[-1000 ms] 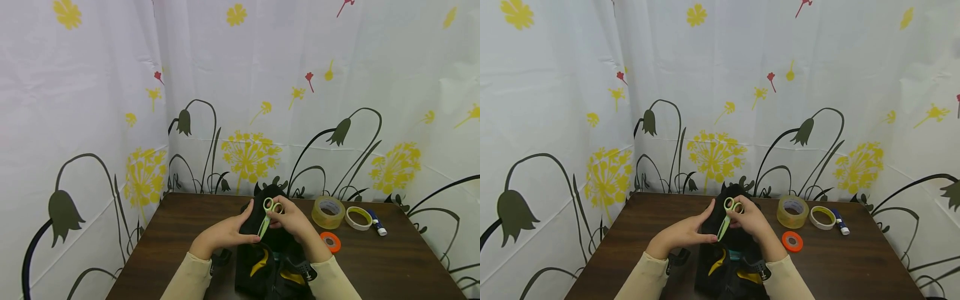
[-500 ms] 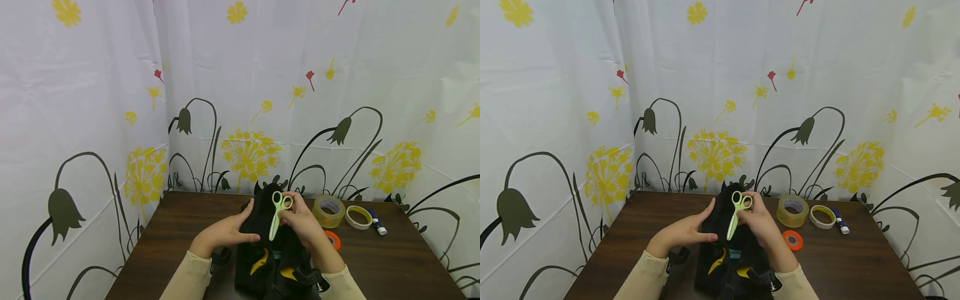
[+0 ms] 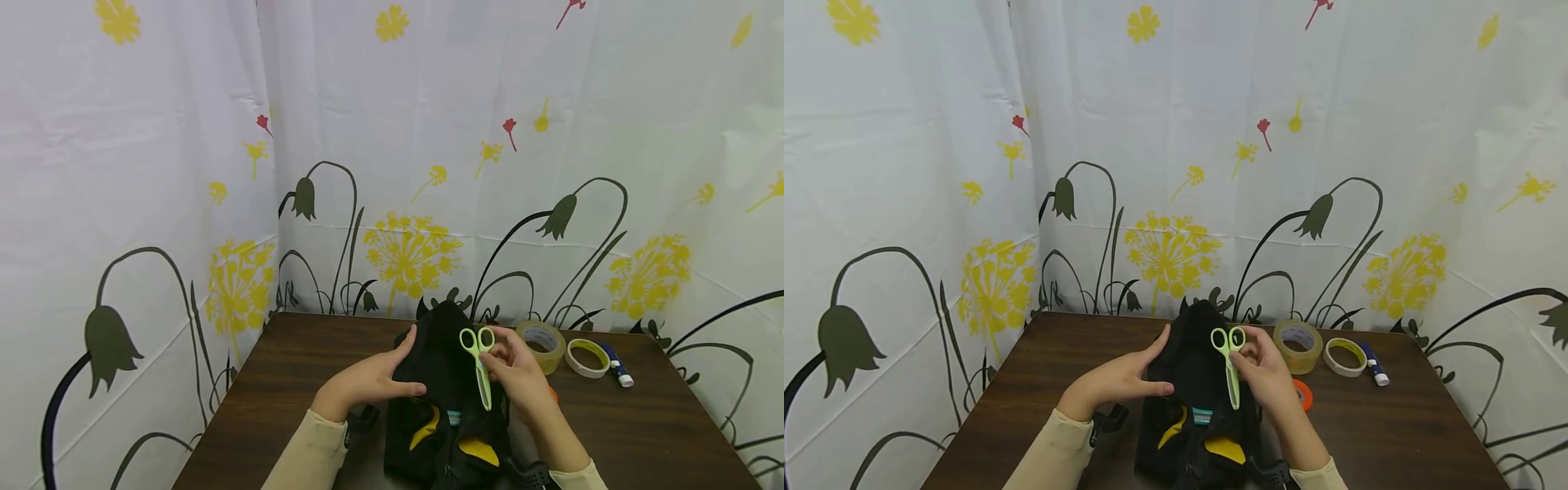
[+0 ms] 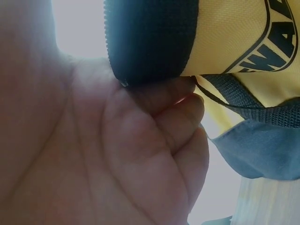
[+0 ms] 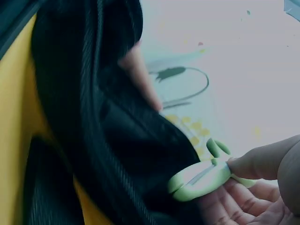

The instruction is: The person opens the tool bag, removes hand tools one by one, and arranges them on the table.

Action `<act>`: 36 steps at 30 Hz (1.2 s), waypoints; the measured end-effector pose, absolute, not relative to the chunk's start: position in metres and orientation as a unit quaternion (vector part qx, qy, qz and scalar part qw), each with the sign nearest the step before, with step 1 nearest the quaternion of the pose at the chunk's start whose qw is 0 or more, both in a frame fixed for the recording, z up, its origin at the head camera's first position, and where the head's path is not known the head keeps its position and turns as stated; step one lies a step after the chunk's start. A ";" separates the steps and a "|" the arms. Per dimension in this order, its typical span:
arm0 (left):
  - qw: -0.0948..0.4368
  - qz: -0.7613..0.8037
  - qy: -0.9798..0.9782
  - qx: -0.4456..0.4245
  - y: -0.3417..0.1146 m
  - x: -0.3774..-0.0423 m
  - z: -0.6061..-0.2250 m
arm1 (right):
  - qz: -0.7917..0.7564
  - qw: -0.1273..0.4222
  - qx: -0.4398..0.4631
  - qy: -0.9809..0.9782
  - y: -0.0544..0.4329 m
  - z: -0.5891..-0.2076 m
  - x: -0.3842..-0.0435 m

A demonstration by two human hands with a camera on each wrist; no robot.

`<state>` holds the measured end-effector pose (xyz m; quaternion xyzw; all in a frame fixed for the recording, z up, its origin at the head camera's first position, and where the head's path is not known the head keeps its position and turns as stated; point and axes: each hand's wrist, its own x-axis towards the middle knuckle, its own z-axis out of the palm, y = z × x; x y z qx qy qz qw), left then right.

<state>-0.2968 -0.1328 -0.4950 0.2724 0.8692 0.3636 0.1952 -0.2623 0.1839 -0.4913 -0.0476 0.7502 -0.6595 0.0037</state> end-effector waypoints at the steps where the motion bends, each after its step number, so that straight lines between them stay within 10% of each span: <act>1: 0.196 0.363 0.869 0.273 -0.133 -0.297 -0.495 | -0.660 -0.006 -0.050 0.749 0.188 -0.493 -0.261; 36: 0.202 0.362 0.870 0.268 -0.129 -0.300 -0.497 | -0.622 -0.064 0.165 0.763 0.340 -0.571 -0.226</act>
